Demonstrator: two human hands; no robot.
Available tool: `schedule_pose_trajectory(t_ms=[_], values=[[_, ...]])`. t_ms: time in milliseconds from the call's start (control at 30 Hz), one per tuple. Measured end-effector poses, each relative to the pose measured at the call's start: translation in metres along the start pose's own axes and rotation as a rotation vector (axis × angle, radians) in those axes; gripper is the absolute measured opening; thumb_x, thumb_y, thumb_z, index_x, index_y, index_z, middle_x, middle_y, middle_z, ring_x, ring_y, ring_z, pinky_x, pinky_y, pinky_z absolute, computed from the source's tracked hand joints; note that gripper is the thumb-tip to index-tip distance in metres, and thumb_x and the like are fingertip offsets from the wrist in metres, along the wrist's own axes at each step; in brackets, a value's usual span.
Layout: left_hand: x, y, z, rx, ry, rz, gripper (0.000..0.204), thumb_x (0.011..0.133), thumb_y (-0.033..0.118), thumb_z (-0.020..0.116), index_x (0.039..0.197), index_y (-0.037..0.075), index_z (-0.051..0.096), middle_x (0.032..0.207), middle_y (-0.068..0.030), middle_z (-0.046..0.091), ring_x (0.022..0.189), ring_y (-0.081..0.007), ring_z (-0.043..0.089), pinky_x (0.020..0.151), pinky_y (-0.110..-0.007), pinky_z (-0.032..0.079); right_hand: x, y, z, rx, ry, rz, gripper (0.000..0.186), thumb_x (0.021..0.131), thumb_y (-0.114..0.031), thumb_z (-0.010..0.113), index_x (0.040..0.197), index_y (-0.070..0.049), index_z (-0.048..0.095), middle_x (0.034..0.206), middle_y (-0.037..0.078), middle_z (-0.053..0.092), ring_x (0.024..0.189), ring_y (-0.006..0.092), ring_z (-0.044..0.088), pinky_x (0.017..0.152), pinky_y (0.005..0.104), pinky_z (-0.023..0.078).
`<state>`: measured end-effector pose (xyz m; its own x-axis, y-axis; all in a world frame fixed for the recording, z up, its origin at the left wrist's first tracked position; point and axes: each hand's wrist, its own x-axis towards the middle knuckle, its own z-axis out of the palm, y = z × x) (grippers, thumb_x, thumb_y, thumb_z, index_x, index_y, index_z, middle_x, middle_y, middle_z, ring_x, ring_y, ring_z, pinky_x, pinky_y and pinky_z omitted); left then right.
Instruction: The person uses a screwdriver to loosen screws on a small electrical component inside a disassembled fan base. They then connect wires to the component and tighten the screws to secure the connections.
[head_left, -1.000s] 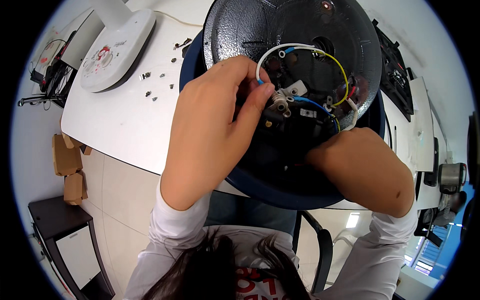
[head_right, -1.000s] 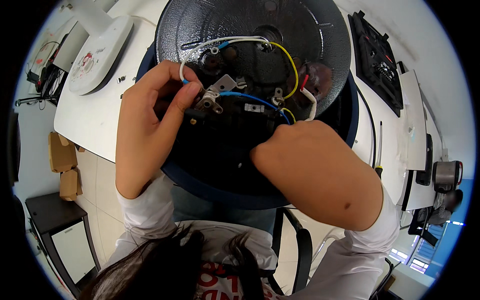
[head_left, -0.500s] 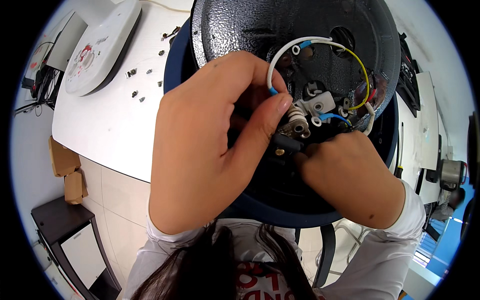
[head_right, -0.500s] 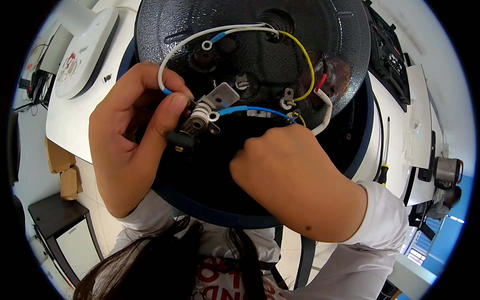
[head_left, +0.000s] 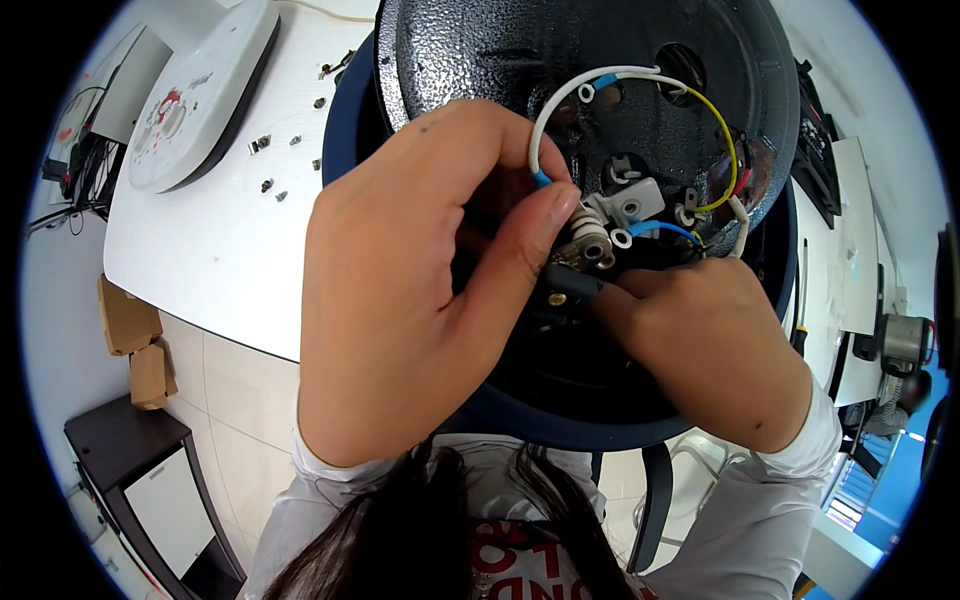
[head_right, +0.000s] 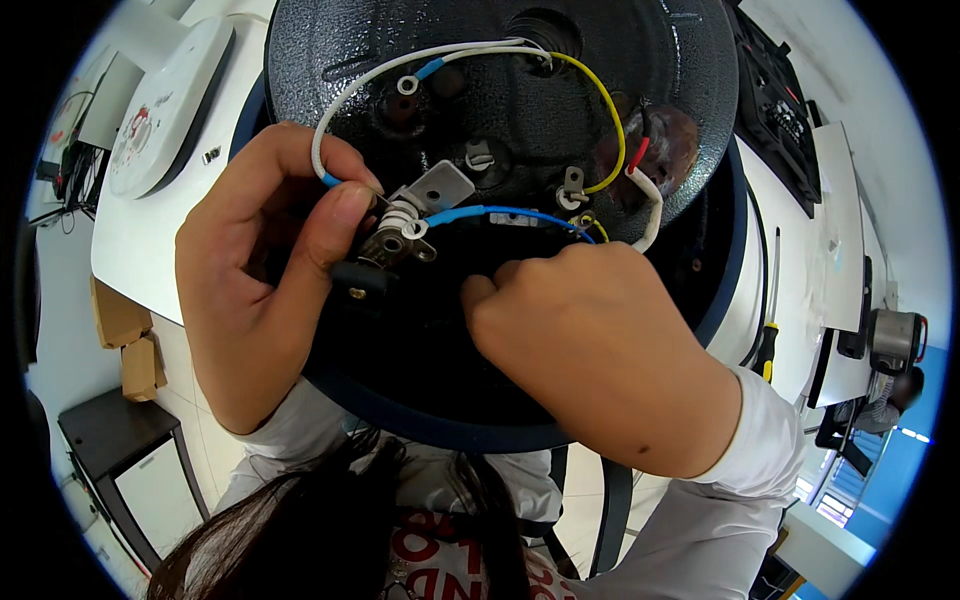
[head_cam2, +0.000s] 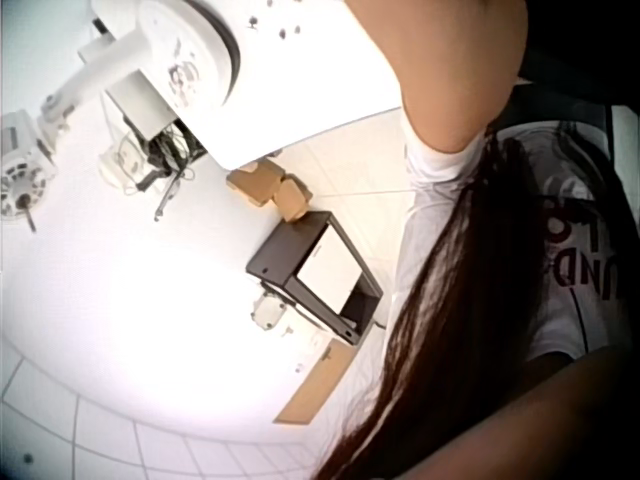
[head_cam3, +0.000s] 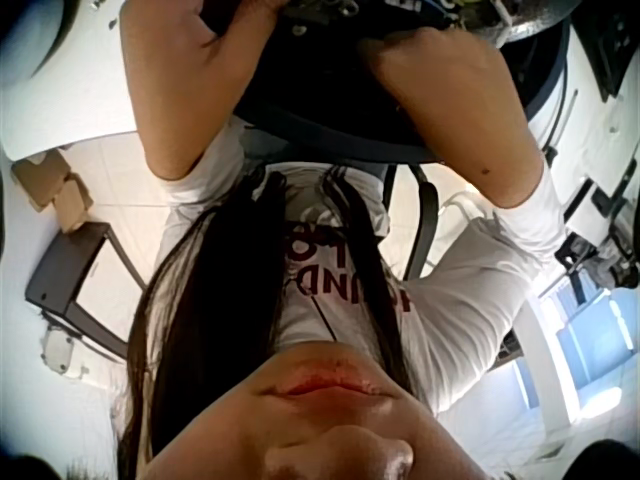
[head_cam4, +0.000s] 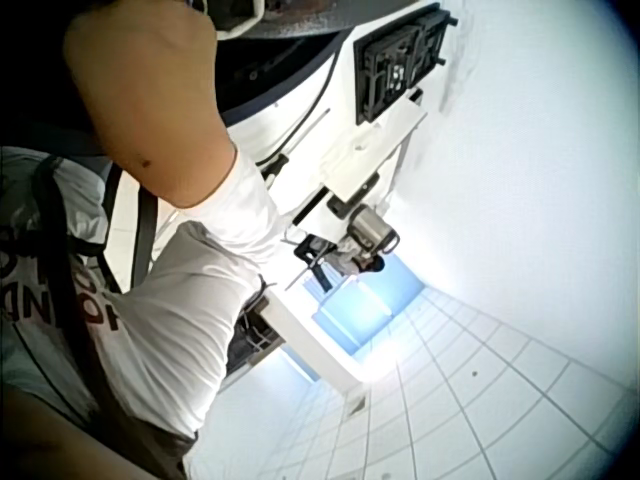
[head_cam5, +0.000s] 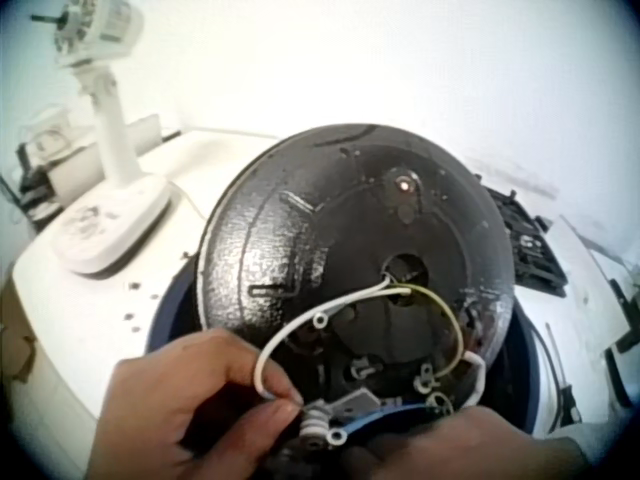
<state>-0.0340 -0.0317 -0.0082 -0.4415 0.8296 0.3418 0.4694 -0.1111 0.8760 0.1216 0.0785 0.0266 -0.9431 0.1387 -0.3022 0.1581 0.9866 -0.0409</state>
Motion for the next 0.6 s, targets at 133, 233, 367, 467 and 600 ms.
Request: schedule_pose_trajectory(t_ms=[133,233,367,467,600], values=[[-0.002,0.001,0.000,-0.003,0.015,-0.012,0.007,0.091,0.003,0.061,0.097,0.000,0.059,0.081,-0.0035,0.062,0.073,-0.0072,0.058,0.068,-0.019,0.045,0.000,-0.001,-0.001,0.017,0.122,-0.025,0.009,0.073,-0.012,0.065,0.081,-0.008,0.066,0.068,0.004,0.061,0.058,0.0218,0.064,0.047,0.0332,0.048],[-0.001,0.002,0.000,-0.016,0.013,-0.027,0.007,0.091,0.003,0.061,0.097,0.000,0.059,0.081,-0.0033,0.062,0.073,-0.0070,0.058,0.068,-0.019,0.045,0.005,-0.001,0.002,0.037,0.072,-0.103,0.007,0.073,-0.012,0.064,0.079,-0.009,0.066,0.067,0.003,0.059,0.058,0.0212,0.064,0.047,0.0331,0.048],[-0.001,0.000,0.001,-0.021,0.008,-0.027,0.007,0.091,0.004,0.061,0.097,0.000,0.059,0.081,-0.0027,0.062,0.073,-0.0066,0.058,0.067,-0.018,0.044,0.009,0.000,0.006,0.019,0.115,-0.107,0.005,0.072,-0.012,0.066,0.077,-0.011,0.066,0.067,0.002,0.058,0.057,0.0205,0.063,0.047,0.0324,0.048],[0.000,0.001,-0.001,-0.027,0.001,-0.038,0.007,0.091,0.005,0.062,0.096,0.001,0.059,0.081,-0.0020,0.062,0.073,-0.0062,0.058,0.066,-0.018,0.044,0.000,-0.002,0.001,0.110,0.227,-0.018,0.008,0.069,-0.013,0.071,0.077,-0.011,0.067,0.069,0.002,0.058,0.056,0.0199,0.062,0.046,0.0314,0.048],[-0.002,-0.003,-0.001,-0.037,0.005,-0.038,0.007,0.091,0.006,0.063,0.094,0.001,0.059,0.080,-0.0019,0.063,0.072,-0.0059,0.058,0.065,-0.018,0.044,-0.022,0.000,-0.005,0.335,0.564,0.117,0.022,0.062,-0.004,0.080,0.079,-0.005,0.066,0.078,0.006,0.063,0.063,0.0142,0.063,0.051,0.0255,0.050]])
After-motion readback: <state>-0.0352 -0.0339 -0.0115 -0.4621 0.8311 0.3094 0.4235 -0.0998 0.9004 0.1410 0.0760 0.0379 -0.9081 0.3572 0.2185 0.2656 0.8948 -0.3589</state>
